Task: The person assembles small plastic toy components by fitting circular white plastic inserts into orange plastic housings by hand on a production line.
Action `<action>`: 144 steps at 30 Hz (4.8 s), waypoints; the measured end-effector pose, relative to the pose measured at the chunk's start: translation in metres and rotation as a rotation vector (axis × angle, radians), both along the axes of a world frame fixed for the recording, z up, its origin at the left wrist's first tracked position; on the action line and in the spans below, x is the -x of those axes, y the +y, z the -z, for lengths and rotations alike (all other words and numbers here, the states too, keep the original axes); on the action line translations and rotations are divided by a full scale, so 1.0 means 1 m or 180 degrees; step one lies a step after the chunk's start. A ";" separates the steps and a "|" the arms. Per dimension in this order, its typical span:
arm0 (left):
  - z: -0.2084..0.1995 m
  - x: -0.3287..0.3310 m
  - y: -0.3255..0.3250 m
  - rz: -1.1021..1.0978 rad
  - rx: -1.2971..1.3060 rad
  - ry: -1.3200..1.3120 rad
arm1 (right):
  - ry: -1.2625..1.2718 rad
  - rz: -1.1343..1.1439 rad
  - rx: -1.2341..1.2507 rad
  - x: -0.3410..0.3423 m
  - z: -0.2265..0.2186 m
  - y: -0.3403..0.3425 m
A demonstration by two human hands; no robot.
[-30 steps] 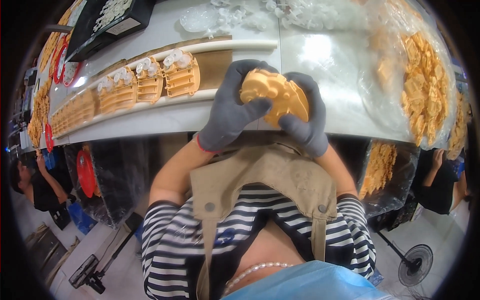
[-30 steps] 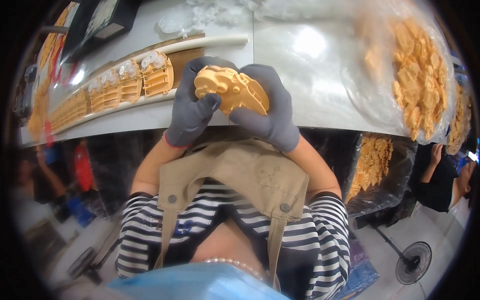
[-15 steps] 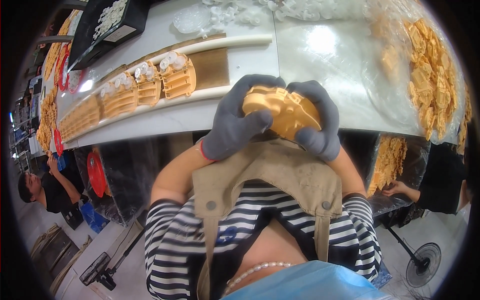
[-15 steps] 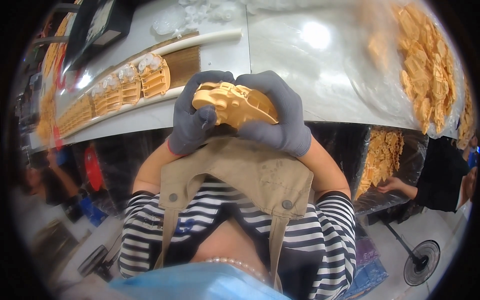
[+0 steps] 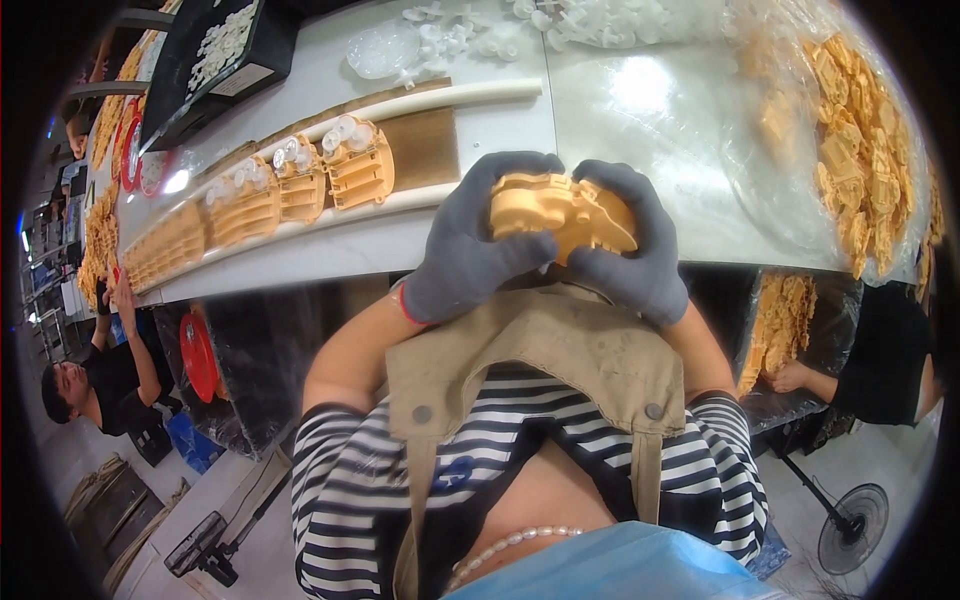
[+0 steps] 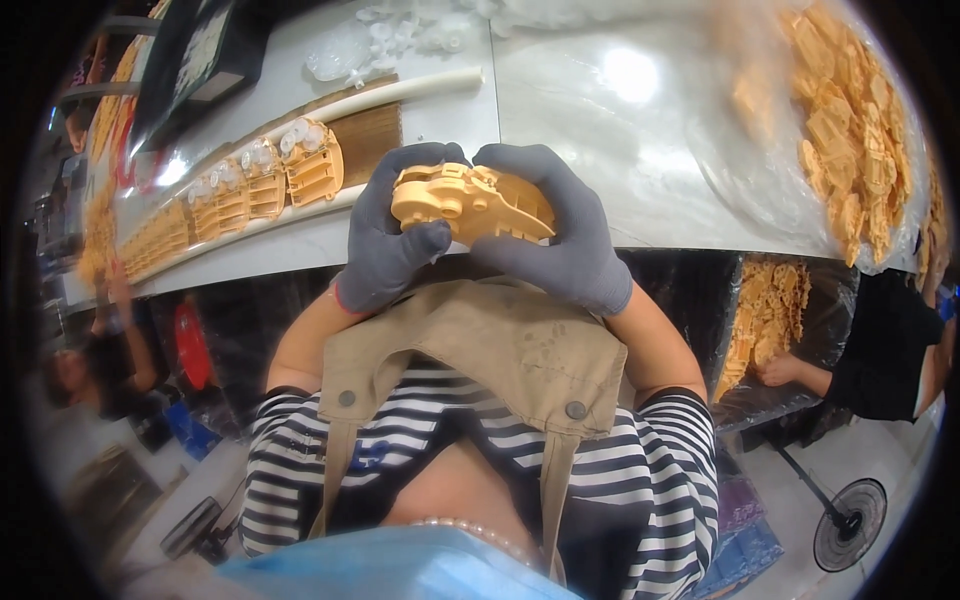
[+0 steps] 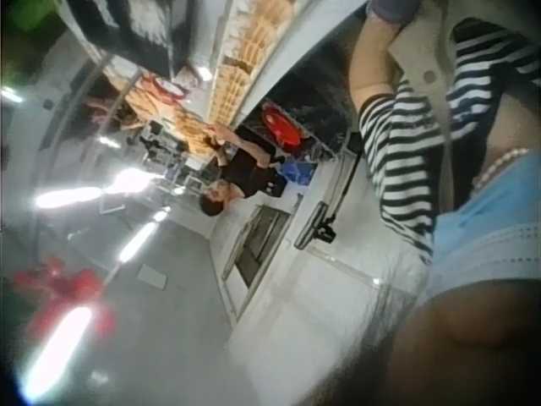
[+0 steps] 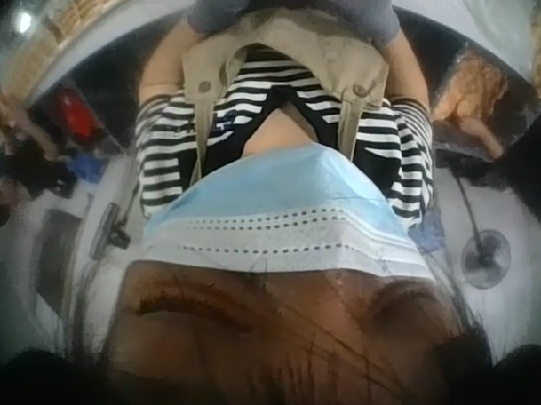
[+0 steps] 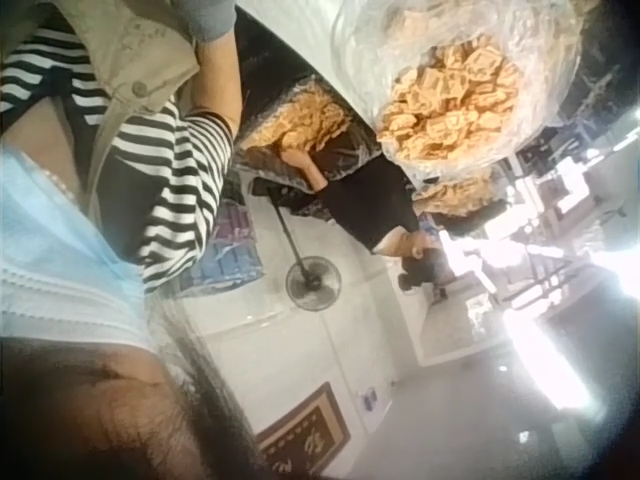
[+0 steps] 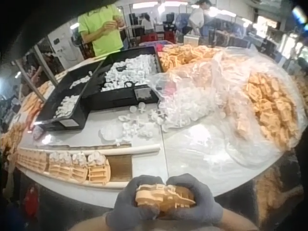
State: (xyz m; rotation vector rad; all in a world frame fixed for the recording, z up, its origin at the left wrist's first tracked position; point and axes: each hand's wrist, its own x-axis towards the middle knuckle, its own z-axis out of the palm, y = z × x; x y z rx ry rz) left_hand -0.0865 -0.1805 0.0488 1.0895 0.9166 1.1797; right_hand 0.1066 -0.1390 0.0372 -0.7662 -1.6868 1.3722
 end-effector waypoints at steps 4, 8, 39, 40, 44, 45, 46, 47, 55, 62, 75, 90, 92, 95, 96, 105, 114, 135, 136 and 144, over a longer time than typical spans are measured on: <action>0.007 -0.002 0.000 -0.0240 -0.0263 0.0342 | 0.0160 0.0033 0.0722 0.003 -0.007 -0.001; 0.014 0.000 0.005 -0.0177 -0.0889 0.0884 | 0.0102 0.0268 0.0041 0.002 0.004 -0.004; 0.000 0.024 -0.014 0.0111 -0.0286 0.0476 | 0.0142 0.0234 -0.0014 0.023 0.004 -0.013; -0.002 0.023 -0.014 0.0106 -0.0283 0.0473 | 0.0072 0.0197 -0.0114 0.023 0.000 -0.012; 0.000 0.022 -0.010 0.0041 0.0109 0.0065 | -0.0399 0.0262 -0.0710 0.026 -0.003 -0.009; 0.002 0.023 -0.009 0.0039 0.0263 -0.0199 | -0.0397 0.0284 -0.0699 0.027 -0.004 -0.010; 0.005 0.023 -0.008 0.0061 0.0273 -0.0193 | -0.0573 0.0328 -0.0701 0.026 -0.005 -0.011; 0.007 0.022 -0.008 0.0019 0.0263 -0.0324 | -0.0747 0.0366 -0.0704 0.026 -0.006 -0.011; 0.002 0.010 0.001 -0.0105 0.0522 -0.0249 | -0.0030 0.0500 0.0910 0.032 0.003 -0.011; -0.010 -0.005 0.013 0.0177 0.1215 -0.2485 | -0.0508 0.0931 0.0504 0.031 -0.011 0.005; 0.005 0.008 0.014 0.0290 0.0902 -0.3175 | -0.0465 0.0765 0.1511 0.023 -0.027 0.015; 0.021 0.017 0.010 0.0366 0.0931 -0.3381 | 0.0658 0.0289 0.1916 0.001 -0.021 0.024; 0.021 0.018 0.010 0.0393 0.1011 -0.3451 | 0.0762 0.0249 0.2076 -0.003 -0.017 0.026; 0.020 0.018 0.010 0.0398 0.0976 -0.3474 | 0.0533 0.0338 0.1917 0.000 -0.021 0.022; 0.021 0.017 0.009 0.0383 0.0998 -0.3408 | 0.0552 0.0341 0.1914 0.000 -0.020 0.020; 0.003 0.061 -0.020 0.0287 0.1302 -0.2938 | -0.1403 0.1462 0.0735 -0.013 -0.006 0.033; 0.003 0.106 -0.049 -0.0801 0.0922 -0.2611 | -0.2116 0.1502 -0.1613 0.020 -0.003 0.050; 0.022 0.145 -0.080 -0.1090 0.0581 -0.2196 | -0.1744 0.0901 -0.0600 0.049 0.006 0.046; 0.020 0.147 -0.082 -0.0746 0.0535 -0.3575 | -0.1716 0.0960 -0.0768 0.043 0.005 0.048; 0.029 0.153 -0.093 -0.1162 0.0652 -0.3158 | -0.1958 0.1227 -0.0930 0.018 0.012 0.042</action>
